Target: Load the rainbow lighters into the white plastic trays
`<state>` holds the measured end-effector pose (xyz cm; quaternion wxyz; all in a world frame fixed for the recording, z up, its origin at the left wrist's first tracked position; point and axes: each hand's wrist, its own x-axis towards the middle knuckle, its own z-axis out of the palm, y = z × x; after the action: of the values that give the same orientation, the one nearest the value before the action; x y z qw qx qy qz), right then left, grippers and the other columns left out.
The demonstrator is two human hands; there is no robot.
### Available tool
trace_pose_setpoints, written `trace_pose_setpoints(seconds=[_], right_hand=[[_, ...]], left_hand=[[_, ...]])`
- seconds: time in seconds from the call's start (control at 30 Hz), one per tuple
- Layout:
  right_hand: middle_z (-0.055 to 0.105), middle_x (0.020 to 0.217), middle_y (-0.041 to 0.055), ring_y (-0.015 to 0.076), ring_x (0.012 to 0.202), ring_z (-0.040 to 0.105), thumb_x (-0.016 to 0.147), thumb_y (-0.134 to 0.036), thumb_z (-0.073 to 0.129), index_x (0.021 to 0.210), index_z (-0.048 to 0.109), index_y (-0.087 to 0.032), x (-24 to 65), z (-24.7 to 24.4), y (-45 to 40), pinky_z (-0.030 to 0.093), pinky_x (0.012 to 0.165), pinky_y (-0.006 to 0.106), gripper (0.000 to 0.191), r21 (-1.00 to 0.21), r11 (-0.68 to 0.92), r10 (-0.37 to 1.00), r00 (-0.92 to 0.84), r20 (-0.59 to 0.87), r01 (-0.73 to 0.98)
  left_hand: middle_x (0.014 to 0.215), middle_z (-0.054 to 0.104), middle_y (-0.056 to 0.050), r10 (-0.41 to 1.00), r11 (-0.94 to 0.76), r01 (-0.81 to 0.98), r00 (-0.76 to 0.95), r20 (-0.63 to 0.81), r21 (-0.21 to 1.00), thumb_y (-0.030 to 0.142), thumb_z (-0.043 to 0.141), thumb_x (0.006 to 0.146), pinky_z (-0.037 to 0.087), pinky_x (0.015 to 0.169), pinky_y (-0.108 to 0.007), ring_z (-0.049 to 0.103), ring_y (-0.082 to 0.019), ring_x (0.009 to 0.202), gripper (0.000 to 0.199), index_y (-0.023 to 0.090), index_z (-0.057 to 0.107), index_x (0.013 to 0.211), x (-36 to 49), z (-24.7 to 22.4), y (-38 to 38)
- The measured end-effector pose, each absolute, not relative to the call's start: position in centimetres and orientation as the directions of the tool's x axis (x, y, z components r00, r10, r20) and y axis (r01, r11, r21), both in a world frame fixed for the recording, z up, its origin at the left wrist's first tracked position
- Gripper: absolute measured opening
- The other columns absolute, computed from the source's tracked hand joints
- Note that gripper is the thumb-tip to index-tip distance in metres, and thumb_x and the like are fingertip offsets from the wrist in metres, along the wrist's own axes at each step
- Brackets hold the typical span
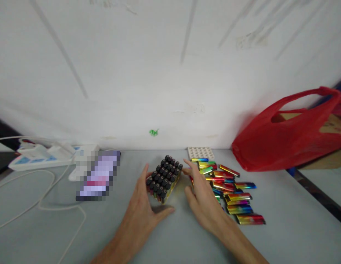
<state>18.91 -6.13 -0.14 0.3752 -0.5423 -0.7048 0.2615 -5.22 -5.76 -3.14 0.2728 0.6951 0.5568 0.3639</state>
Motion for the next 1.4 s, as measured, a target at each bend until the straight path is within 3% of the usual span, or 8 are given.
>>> trace_pose_setpoints(seconds=[0.17, 0.27, 0.7, 0.83, 1.07, 1.27, 1.33, 1.4], right_hand=[[0.069, 0.165, 0.0216, 0.0398, 0.155, 0.064, 0.103, -0.015, 0.053, 0.173, 0.043, -0.021, 19.1, 0.1, -5.8, 0.047, 0.131, 0.071, 0.071, -0.737, 0.216, 0.957, 0.01, 0.289, 0.641], [0.076, 0.153, 0.0224, 0.0427, 0.145, 0.069, 0.105, -0.021, 0.052, 0.167, 0.049, -0.018, 19.6, 0.6, -5.4, 0.048, 0.125, 0.074, 0.062, -0.726, 0.171, 0.956, 0.065, 0.285, 0.666], [0.089, 0.107, 0.0074, 0.0348, 0.103, 0.079, 0.101, -0.029, 0.055, 0.136, 0.069, -0.023, 20.1, 1.8, -4.7, 0.053, 0.101, 0.053, 0.038, -0.821, 0.161, 0.878, 0.3, 0.372, 0.549], [0.09, 0.1, 0.007, 0.0352, 0.103, 0.082, 0.099, -0.032, 0.056, 0.125, 0.071, -0.024, 20.7, 2.0, -4.2, 0.052, 0.105, 0.054, 0.032, -0.818, 0.155, 0.852, 0.344, 0.395, 0.553], [0.091, 0.103, 0.0108, 0.0351, 0.102, 0.085, 0.099, -0.038, 0.054, 0.125, 0.073, -0.022, 23.3, 2.6, -3.1, 0.059, 0.099, 0.049, 0.036, -0.792, 0.066, 0.823, 0.415, 0.388, 0.608], [0.091, 0.114, 0.0163, 0.0351, 0.105, 0.085, 0.101, -0.04, 0.056, 0.116, 0.081, -0.02, 27.6, 3.1, -1.0, 0.061, 0.095, 0.044, 0.036, -0.667, -0.127, 0.868, 0.407, 0.283, 0.734], [0.091, 0.116, 0.0169, 0.0345, 0.107, 0.085, 0.103, -0.039, 0.058, 0.116, 0.083, -0.019, 29.0, 3.1, 0.2, 0.061, 0.096, 0.042, 0.034, -0.587, -0.185, 0.9, 0.376, 0.221, 0.788], [0.089, 0.125, 0.0213, 0.0366, 0.114, 0.085, 0.106, -0.041, 0.059, 0.126, 0.083, -0.015, 29.9, 2.9, 1.7, 0.061, 0.1, 0.043, 0.041, -0.493, -0.245, 0.916, 0.366, 0.165, 0.835]], left_hand=[[0.163, 0.062, -0.017, 0.968, -0.221, 0.584, 0.033, 0.249, 0.781, 0.039, 0.097, 0.094, 0.062, 0.123, -0.07, 0.078, -0.041, 0.138, 0.126, 0.034, 0.013, 0.188, -5.7, -2.7, -4.4], [0.155, 0.07, -0.016, 0.973, -0.195, 0.559, 0.006, 0.231, 0.806, 0.038, 0.095, 0.096, 0.06, 0.125, -0.071, 0.078, -0.041, 0.139, 0.12, 0.032, 0.018, 0.187, -6.4, -2.3, -2.9], [0.15, 0.076, -0.02, 0.938, -0.288, 0.464, -0.039, 0.344, 0.838, 0.024, 0.108, 0.08, 0.06, 0.127, -0.067, 0.079, -0.042, 0.136, 0.142, 0.023, 0.018, 0.19, -4.0, -4.4, 6.6], [0.154, 0.069, -0.021, 0.928, -0.274, 0.446, -0.109, 0.356, 0.852, 0.029, 0.115, 0.072, 0.066, 0.119, -0.066, 0.081, -0.042, 0.128, 0.15, 0.025, 0.021, 0.189, -3.5, -4.8, 7.7], [0.151, 0.068, -0.018, 0.923, -0.262, 0.427, -0.151, 0.354, 0.865, 0.016, 0.114, 0.07, 0.073, 0.108, -0.058, 0.084, -0.037, 0.116, 0.147, 0.028, 0.026, 0.187, -3.0, -4.0, 8.3], [0.15, 0.065, -0.016, 0.928, -0.227, 0.495, -0.151, 0.34, 0.839, 0.015, 0.101, 0.077, 0.067, 0.115, -0.063, 0.08, -0.036, 0.123, 0.131, 0.024, 0.026, 0.184, -3.1, -3.5, 4.9], [0.147, 0.067, -0.015, 0.931, -0.23, 0.524, -0.127, 0.342, 0.82, 0.021, 0.093, 0.085, 0.068, 0.111, -0.059, 0.077, -0.035, 0.127, 0.108, 0.022, 0.036, 0.176, -3.2, -3.2, 3.1], [0.136, 0.072, -0.012, 0.938, -0.242, 0.547, -0.08, 0.338, 0.801, 0.025, 0.082, 0.091, 0.068, 0.107, -0.053, 0.077, -0.033, 0.123, 0.068, 0.021, 0.055, 0.154, -3.3, -2.8, 1.4]])
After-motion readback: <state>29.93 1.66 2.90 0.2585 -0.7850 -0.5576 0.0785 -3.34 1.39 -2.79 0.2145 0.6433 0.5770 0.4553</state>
